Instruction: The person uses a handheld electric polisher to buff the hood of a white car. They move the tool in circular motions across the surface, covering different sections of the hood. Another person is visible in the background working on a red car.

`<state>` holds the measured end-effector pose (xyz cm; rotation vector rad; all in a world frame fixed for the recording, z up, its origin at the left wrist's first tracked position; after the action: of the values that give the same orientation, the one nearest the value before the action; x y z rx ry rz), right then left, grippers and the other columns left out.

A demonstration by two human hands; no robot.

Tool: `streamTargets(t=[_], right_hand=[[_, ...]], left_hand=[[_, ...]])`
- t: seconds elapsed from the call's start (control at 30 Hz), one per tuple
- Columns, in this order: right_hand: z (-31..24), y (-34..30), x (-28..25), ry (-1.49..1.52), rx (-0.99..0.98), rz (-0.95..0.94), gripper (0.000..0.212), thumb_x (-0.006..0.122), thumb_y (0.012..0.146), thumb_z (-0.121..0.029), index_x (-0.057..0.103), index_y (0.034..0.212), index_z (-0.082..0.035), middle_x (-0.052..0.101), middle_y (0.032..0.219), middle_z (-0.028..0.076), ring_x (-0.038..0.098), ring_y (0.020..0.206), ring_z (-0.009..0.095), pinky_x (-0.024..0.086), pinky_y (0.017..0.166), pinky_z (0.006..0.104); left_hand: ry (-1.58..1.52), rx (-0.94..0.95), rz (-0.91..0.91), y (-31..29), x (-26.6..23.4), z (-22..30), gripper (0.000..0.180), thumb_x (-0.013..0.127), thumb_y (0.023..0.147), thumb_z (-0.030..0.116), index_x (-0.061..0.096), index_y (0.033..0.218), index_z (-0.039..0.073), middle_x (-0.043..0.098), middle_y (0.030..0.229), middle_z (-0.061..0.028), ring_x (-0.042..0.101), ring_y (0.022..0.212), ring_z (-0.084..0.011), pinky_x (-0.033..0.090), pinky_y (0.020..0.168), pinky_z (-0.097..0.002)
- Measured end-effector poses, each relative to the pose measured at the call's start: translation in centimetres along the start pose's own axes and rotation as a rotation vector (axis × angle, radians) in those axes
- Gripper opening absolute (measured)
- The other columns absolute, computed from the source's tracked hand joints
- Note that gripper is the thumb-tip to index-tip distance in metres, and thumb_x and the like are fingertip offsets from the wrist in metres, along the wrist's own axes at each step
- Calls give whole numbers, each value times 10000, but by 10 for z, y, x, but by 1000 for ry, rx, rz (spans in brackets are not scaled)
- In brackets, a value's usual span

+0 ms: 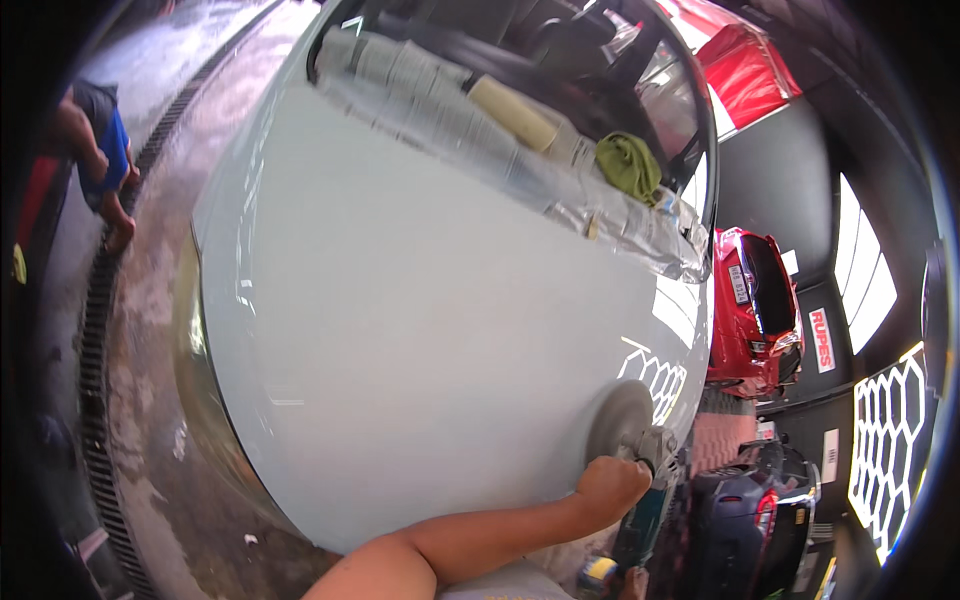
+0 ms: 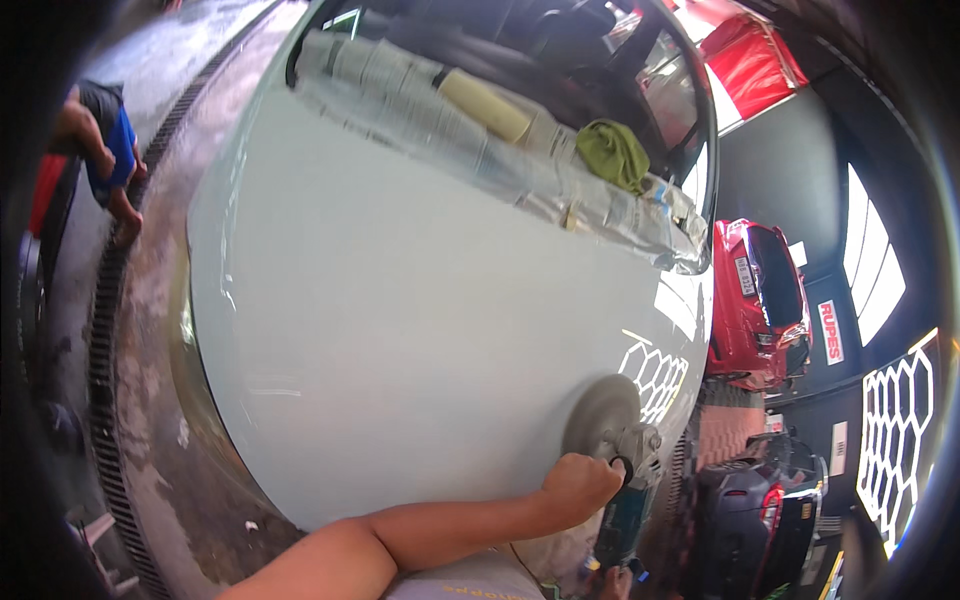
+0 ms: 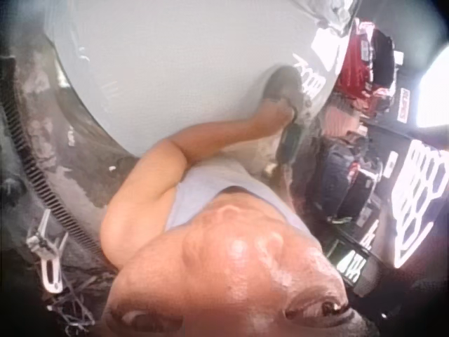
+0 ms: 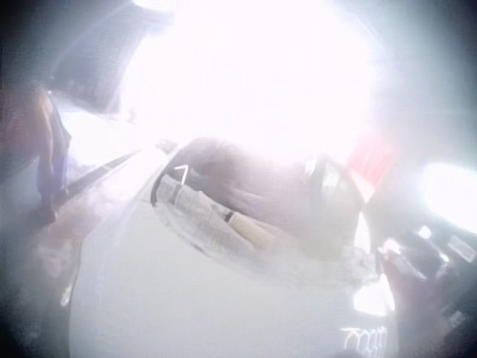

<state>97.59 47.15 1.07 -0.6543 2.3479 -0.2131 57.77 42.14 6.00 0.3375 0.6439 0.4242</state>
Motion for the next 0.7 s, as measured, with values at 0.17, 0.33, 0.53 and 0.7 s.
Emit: streamTargets(t=[0.17, 0.33, 0.53, 0.7], right_hand=[[-77, 60, -33, -72, -82, 102, 500, 686, 1036, -496, 600, 1134, -14, 714, 735, 111, 631, 517, 172, 508, 466, 342], [-215, 106, 5, -120, -91, 62, 342, 707, 1007, -246, 565, 1199, -1, 679, 714, 100, 581, 444, 146, 465, 417, 298], [-253, 119, 18, -167, -73, 26, 336, 784, 943, -148, 571, 1165, -12, 654, 717, 81, 579, 468, 131, 458, 433, 297], [-190, 82, 19, -141, 6, 61, 218, 771, 951, -132, 602, 1037, -24, 659, 684, 69, 586, 466, 124, 465, 438, 293]], left_hand=[[11, -52, 107, 69, -53, -31, 79, 724, 864, 133, 738, 908, 68, 744, 753, -165, 755, 686, -375, 594, 608, -494], [85, -134, 197, 123, -119, -65, 208, 850, 801, 206, 831, 998, 144, 764, 813, -157, 759, 786, -377, 602, 725, -488], [106, -158, 260, 130, -141, -76, 338, 874, 789, 234, 847, 1121, 180, 783, 856, -149, 762, 812, -364, 604, 758, -473], [114, -151, 110, 94, -109, -51, 302, 869, 804, 236, 838, 1097, 170, 778, 838, -135, 757, 780, -359, 597, 724, -471]])
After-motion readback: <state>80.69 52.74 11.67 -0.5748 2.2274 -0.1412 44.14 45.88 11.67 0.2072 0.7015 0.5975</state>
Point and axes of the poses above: each hand's wrist, its own y-axis towards the middle knuckle, its own x-axis out of the palm, z = x × y, the point moved 2 cm from there along y, towards the middle knuckle
